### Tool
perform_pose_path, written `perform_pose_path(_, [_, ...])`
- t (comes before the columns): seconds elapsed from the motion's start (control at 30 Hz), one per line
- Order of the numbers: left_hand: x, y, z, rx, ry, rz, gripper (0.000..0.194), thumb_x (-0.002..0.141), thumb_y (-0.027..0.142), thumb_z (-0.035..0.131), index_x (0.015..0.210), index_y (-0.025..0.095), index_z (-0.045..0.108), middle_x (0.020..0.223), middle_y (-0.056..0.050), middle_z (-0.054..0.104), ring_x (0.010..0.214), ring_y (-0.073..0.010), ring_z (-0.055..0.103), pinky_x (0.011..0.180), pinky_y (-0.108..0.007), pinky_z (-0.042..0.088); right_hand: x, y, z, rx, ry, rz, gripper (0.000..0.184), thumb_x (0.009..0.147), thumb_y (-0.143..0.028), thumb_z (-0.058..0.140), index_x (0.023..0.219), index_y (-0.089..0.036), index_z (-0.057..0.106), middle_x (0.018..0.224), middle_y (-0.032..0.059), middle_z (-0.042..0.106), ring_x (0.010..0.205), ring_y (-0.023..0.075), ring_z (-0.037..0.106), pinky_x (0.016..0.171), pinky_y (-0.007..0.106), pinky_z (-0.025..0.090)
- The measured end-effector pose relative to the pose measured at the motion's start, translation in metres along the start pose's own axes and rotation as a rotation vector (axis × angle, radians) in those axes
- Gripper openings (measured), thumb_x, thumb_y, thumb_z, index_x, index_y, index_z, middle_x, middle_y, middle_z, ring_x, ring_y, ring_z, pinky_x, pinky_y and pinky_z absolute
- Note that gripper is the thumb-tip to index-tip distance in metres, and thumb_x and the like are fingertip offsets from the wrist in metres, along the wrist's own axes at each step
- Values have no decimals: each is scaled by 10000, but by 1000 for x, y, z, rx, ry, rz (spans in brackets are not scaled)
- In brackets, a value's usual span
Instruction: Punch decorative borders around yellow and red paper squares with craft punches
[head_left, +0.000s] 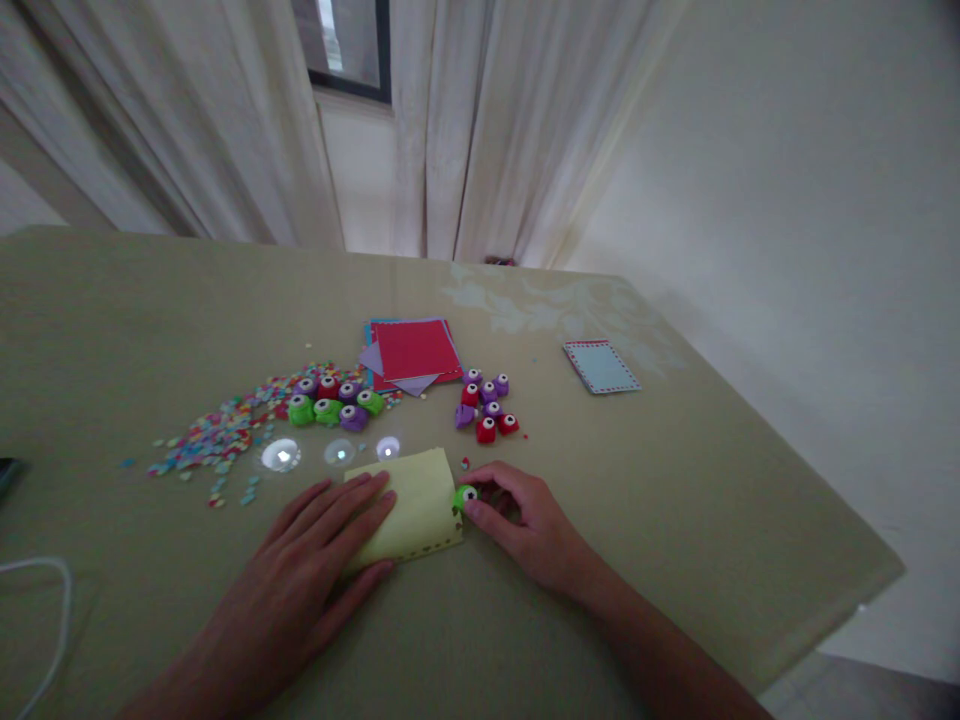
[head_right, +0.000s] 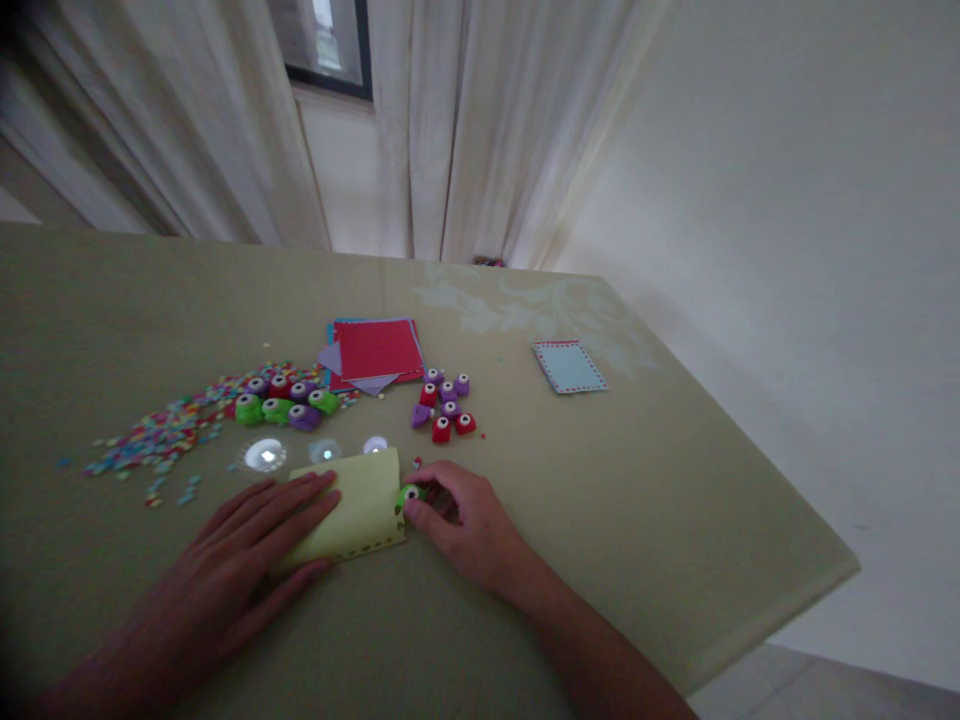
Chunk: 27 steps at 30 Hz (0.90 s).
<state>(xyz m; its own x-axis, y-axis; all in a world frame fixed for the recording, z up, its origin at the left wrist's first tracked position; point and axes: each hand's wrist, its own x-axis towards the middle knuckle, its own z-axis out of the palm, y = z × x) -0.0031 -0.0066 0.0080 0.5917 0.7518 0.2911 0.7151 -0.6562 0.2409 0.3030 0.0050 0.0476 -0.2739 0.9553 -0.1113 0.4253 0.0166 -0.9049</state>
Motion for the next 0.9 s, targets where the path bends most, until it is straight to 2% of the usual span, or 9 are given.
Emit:
perform_pose_path(0.13, [0, 0, 0, 4, -23, 13, 694, 1000, 517, 667, 1631, 314, 462, 1663, -49, 541, 1486, -311, 536, 1259, -480, 339, 2, 3, -1, -50, -1, -68, 269, 991, -358, 714, 1207, -213, 781, 1085, 73, 734, 866, 183, 675, 752, 288, 527])
perform_pose_path(0.3, [0, 1, -1, 38, -29, 9, 732, 1010, 512, 641, 1674, 342, 383, 1703, -34, 483, 1499, -302, 510, 1278, -469, 275, 3, 3, 0, -46, 4, -51, 225, 989, -322, 731, 1182, -219, 783, 1049, 58, 756, 848, 181, 689, 752, 289, 531])
perform_pose_path(0.47, [-1, 4, -1, 38, -70, -25, 715, 1031, 491, 605, 1685, 362, 344, 1744, -35, 415, 1487, -304, 518, 1273, -488, 258, 3, 2, -1, -42, 0, -125, 198, 1011, -280, 710, 1185, -242, 797, 1145, 67, 789, 1039, 218, 712, 917, 339, 545])
perform_pose_path(0.7, [1, 0, 0, -3, -43, -31, 657, 1020, 500, 628, 1631, 346, 442, 1665, -32, 538, 1449, -280, 564, 1284, -460, 259, 3, 2, -5, -52, -37, -123, 202, 1008, -322, 718, 1176, -249, 804, 1139, 72, 792, 1025, 223, 719, 907, 350, 562])
perform_pose_path(0.9, [0, 0, -1, -7, -45, -31, 685, 1010, 511, 642, 1641, 349, 430, 1684, -34, 514, 1471, -290, 545, 1293, -466, 246, 3, 1, -5, -37, -46, -129, 199, 1009, -321, 718, 1173, -249, 804, 1126, 72, 780, 999, 217, 711, 861, 331, 556])
